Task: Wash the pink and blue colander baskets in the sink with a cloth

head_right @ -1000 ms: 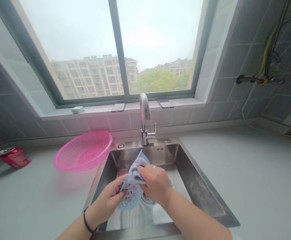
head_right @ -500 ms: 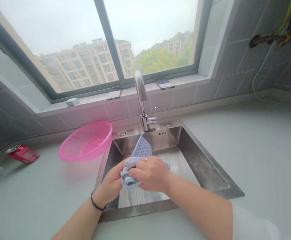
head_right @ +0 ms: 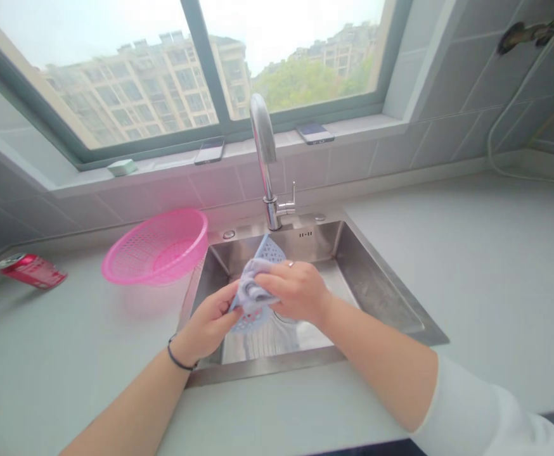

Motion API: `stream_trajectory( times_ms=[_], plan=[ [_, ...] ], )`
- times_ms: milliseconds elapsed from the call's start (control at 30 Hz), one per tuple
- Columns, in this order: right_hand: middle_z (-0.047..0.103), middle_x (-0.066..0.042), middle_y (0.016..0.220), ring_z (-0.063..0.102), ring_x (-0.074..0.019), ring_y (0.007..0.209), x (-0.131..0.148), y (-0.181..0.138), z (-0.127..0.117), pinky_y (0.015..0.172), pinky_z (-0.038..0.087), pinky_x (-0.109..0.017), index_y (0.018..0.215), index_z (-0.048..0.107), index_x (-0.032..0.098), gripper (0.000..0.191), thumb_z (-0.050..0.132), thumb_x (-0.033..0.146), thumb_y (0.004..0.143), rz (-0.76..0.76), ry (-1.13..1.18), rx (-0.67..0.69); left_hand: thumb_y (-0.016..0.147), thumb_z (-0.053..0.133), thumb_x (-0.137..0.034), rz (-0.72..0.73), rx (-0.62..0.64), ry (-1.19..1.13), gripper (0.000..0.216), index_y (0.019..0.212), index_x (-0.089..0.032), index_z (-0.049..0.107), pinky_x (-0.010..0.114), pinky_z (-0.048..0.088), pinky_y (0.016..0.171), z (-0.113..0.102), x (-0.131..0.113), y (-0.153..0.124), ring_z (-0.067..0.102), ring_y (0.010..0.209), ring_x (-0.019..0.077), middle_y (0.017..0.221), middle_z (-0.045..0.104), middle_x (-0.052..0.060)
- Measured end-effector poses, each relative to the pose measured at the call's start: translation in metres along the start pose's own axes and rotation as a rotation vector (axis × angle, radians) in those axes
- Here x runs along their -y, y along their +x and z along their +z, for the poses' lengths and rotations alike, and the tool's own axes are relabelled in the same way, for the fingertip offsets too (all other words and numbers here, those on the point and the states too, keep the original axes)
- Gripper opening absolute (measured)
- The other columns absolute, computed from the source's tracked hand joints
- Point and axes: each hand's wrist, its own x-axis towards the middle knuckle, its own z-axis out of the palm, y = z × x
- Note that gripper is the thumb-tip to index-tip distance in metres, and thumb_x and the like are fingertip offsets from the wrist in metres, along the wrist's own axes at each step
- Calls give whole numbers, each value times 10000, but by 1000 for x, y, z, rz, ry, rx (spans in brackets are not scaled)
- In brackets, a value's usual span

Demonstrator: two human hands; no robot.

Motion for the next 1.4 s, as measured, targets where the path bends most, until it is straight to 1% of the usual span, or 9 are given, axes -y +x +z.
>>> stream_trajectory(
  times_ms=[133,433,633,767,900,1100,1167,1333,1400],
  plan=[
    [743,-35,845,680,-181,735,-24,-5,0,664,469,-276,1059,700,218,190,585,273,919,361,-8,-47,962,536,-176,-43,76,-37,554,1514,-220,508,408,473,1082,0,-2,-4,611,1261,290,1393,648,97],
    [756,-42,852,696,-192,742,-13,-8,4,690,487,-283,1043,706,218,192,633,308,891,271,61,21,788,665,-160,-97,-157,-190,508,1294,-151,624,329,561,848,15,0,-3,701,997,250,1132,743,106],
    [744,-32,803,685,-195,706,-24,-8,2,648,483,-282,922,706,205,167,615,337,878,609,225,-46,749,760,-238,-22,-212,-402,531,1259,-214,616,382,586,840,5,4,-4,744,946,267,1057,770,77],
    [702,-4,713,643,-173,642,-27,-5,1,607,458,-268,829,681,205,181,622,370,876,739,292,-95,693,804,-236,-44,-251,-504,622,1281,-239,600,447,576,920,2,2,-4,733,1066,322,1149,760,86],
    [729,-18,764,664,-178,663,-21,-5,2,626,476,-268,892,687,198,168,626,354,885,595,282,-76,657,787,-181,-119,-188,-478,663,1304,-209,646,436,558,946,11,4,1,708,1109,332,1202,750,96],
    [709,-16,732,619,-146,584,6,-3,-1,562,422,-262,914,636,209,104,598,306,923,16,168,-79,905,690,-316,24,-149,-79,518,1406,-221,602,423,470,1083,10,8,1,624,1249,306,1390,666,98],
    [694,-8,702,606,-148,563,7,-3,-3,546,410,-271,909,630,218,80,577,276,923,-74,149,-54,925,673,-294,30,-105,52,498,1411,-217,601,420,434,1123,7,7,-1,605,1274,303,1387,667,91],
    [772,-57,880,715,-204,744,-11,-6,-4,661,513,-290,1048,658,209,171,557,249,917,294,37,-121,996,528,-217,-22,36,59,481,1477,-228,534,375,505,1017,5,4,-8,674,1156,261,1289,712,80],
    [773,-53,883,715,-201,740,-9,-7,-4,664,517,-288,1037,660,212,161,576,250,905,327,47,-123,992,524,-201,-18,37,82,477,1468,-226,542,361,510,996,5,3,-9,676,1130,253,1269,717,75]
  ],
)
